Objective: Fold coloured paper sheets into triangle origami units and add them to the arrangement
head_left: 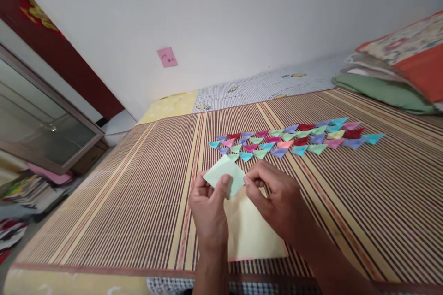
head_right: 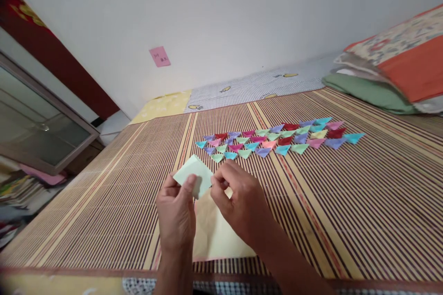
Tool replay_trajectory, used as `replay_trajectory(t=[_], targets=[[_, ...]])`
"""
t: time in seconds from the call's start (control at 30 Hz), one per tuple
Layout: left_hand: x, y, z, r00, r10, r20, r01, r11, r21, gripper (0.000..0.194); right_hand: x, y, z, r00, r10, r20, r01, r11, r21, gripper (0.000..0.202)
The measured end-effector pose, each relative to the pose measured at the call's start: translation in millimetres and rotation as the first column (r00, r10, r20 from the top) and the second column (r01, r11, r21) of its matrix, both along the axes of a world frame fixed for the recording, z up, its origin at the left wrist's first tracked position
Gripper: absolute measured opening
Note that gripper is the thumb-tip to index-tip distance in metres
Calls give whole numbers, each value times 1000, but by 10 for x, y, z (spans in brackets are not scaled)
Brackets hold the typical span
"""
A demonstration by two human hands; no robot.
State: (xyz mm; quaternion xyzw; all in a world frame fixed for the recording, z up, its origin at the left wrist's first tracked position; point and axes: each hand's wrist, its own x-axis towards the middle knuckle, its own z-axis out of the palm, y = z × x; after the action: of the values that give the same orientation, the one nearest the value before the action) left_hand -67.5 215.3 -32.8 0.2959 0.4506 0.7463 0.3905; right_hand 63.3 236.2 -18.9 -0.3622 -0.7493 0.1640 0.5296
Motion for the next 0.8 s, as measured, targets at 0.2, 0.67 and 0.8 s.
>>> replay_trajectory(t=[0.2,0.67,0.8], targets=[[53,1,24,994,57,98,-55,998,-23,29,-23,9,-77,996,-46,74,40,995,87,22],[42,52,47,970,-36,241,32,999,20,31,13,-16,39,997,56,-44,-58,997,-43,21],[26,58,42,976,-18,218,16,1000,12,30,58,0,69,985,111,-133,-130,982,-139,20]])
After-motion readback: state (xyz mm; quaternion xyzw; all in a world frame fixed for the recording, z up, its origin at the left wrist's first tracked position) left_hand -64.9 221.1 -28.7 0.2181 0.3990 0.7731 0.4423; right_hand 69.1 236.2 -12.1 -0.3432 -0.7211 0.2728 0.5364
